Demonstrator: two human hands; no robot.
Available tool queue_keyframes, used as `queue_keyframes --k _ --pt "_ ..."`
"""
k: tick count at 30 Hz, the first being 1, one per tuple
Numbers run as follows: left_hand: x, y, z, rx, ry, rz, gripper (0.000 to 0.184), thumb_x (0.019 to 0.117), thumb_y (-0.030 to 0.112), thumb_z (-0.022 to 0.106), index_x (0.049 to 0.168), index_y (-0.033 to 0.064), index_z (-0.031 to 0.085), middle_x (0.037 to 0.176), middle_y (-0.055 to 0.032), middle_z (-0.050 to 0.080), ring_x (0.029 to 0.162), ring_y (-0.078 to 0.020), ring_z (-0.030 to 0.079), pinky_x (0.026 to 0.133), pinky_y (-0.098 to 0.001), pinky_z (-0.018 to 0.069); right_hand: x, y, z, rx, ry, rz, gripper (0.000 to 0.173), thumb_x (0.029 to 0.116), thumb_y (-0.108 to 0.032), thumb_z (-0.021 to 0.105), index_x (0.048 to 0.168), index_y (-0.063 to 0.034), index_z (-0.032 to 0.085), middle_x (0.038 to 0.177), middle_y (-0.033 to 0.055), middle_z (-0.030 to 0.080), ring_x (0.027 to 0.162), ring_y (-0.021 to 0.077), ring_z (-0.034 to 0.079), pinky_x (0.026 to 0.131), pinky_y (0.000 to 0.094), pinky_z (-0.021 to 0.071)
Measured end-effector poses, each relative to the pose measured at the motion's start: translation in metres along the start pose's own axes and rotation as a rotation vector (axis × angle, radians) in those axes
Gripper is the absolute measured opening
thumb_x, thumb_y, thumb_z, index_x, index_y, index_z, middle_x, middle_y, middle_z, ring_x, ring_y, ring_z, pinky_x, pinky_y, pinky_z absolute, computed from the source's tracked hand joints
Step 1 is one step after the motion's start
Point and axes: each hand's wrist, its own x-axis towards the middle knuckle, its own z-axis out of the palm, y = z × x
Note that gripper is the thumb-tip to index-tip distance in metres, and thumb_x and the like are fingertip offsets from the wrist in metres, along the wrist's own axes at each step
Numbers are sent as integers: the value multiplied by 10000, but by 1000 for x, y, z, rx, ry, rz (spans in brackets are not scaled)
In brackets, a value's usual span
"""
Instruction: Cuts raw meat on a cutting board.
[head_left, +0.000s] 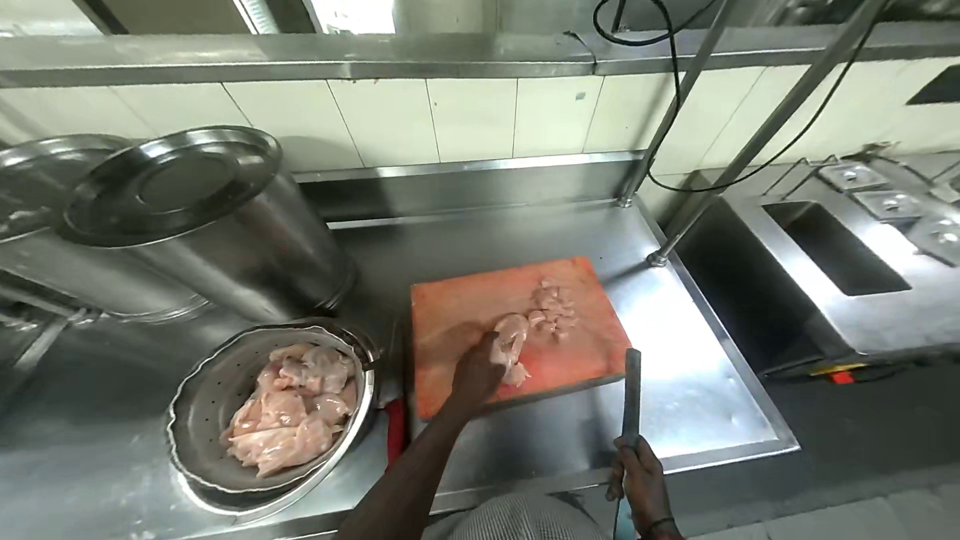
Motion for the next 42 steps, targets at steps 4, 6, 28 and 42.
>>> queue_keyframes --k 4,6,28,42 --pt "5 7 -24 -576 -75 -262 309 960 -4 611 1268 17 615 1045 -165 654 723 -218 657 654 -371 586 1 1 0 -26 -22 -40 171 1076 -124 410 1124 0 517 545 29 457 370 167 487 369 367 514" --pt "-4 4 -36 -562 -64 -333 231 999 46 558 1222 23 611 970 -145 639 684 -199 639 630 -348 574 1 1 0 -27 -22 -31 172 1076 -122 411 1120 2 522 546 32 459 369 170 488 366 365 514" --pt "-29 10 -33 -364 -114 140 406 1037 0 489 1434 51 561 1351 -172 624 1142 -264 634 977 -457 524 -6 -8 -1 -66 -55 -23 183 1087 -122 407 1108 2 539 567 40 473 379 169 494 373 349 513" --pt "-10 -2 -42 -75 108 15 221 916 -13 682 1134 20 690 1054 -192 705 921 -316 702 842 -526 577 -4 -68 65 -855 -577 -95 332 1100 -360 438 1242 -87 562 800 91 604 601 222 625 607 414 566"
